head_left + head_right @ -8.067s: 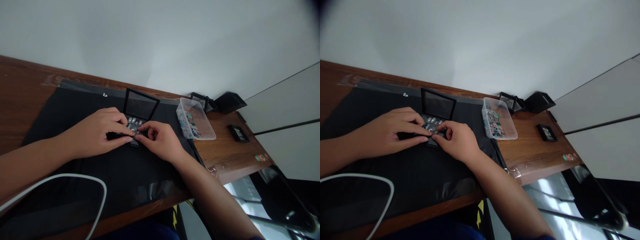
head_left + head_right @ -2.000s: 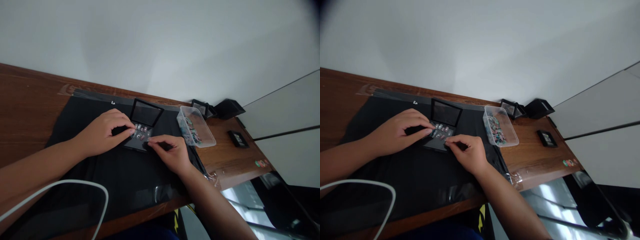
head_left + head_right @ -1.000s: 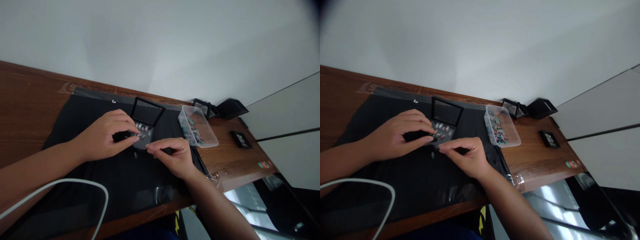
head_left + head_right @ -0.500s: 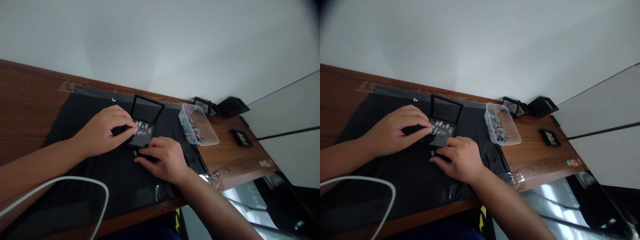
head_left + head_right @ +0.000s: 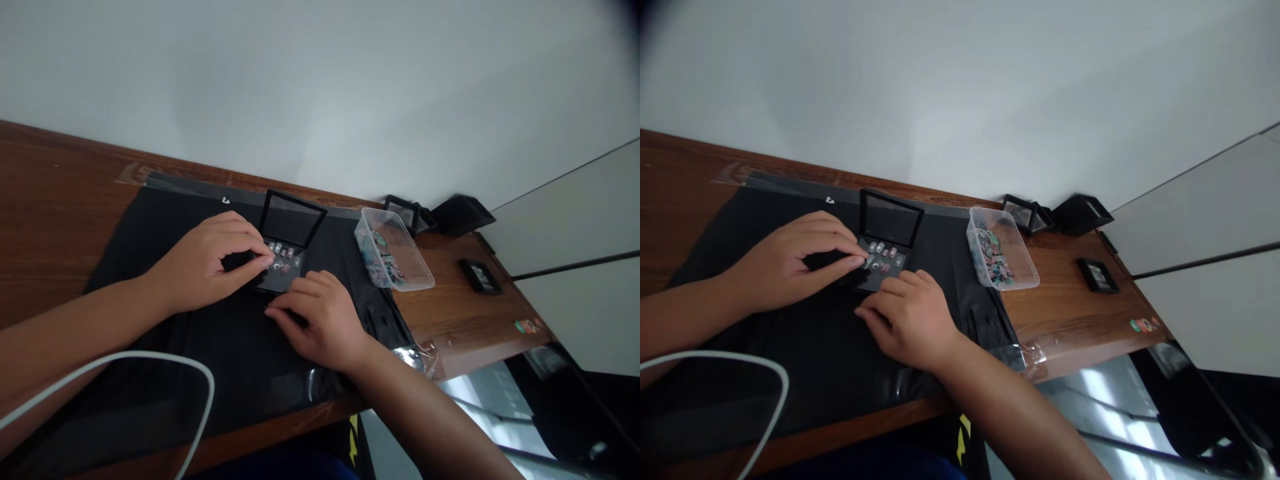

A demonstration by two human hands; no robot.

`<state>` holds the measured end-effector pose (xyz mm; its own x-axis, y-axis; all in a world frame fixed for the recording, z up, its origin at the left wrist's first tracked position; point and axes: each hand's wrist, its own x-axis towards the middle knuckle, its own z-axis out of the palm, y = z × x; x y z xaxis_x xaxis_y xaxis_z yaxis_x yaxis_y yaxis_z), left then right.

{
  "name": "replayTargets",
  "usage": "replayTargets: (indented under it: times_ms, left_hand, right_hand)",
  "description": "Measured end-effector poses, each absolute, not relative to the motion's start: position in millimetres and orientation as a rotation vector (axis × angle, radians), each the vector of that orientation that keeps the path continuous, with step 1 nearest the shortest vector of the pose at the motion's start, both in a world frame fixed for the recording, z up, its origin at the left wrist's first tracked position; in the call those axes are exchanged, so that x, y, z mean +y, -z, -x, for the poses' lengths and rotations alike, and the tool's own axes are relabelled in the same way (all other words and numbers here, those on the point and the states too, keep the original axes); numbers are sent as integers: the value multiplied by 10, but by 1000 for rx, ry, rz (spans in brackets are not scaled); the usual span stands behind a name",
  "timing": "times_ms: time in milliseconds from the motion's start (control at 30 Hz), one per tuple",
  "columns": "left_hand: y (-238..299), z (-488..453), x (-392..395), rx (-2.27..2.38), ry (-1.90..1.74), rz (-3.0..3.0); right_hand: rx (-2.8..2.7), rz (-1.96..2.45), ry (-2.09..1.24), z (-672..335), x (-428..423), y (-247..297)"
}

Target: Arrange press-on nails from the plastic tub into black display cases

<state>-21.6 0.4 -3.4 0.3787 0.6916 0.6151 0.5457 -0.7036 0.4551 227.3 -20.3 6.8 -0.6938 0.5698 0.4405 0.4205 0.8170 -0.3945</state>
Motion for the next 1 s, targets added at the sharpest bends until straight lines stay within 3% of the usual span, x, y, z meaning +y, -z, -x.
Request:
replayTargets:
  times_ms: [133, 267, 600, 1000]
  left_hand:
    - [16, 212, -34, 1018, -1238, -2503]
    - [-15, 148, -113, 934, -1314, -2595]
    - [-72, -24, -152, 965, -1598, -2652]
    - [-55, -5, -167, 952, -1603, -2706]
  right_hand:
    - [-1904, 799, -1217, -2335, -142, -208]
    - [-1553, 812, -1621, -2333, -144, -249]
    - [-1262, 946, -1779, -2207, -150, -147]
    - [-1276, 953, -1837, -2227, -176, -153]
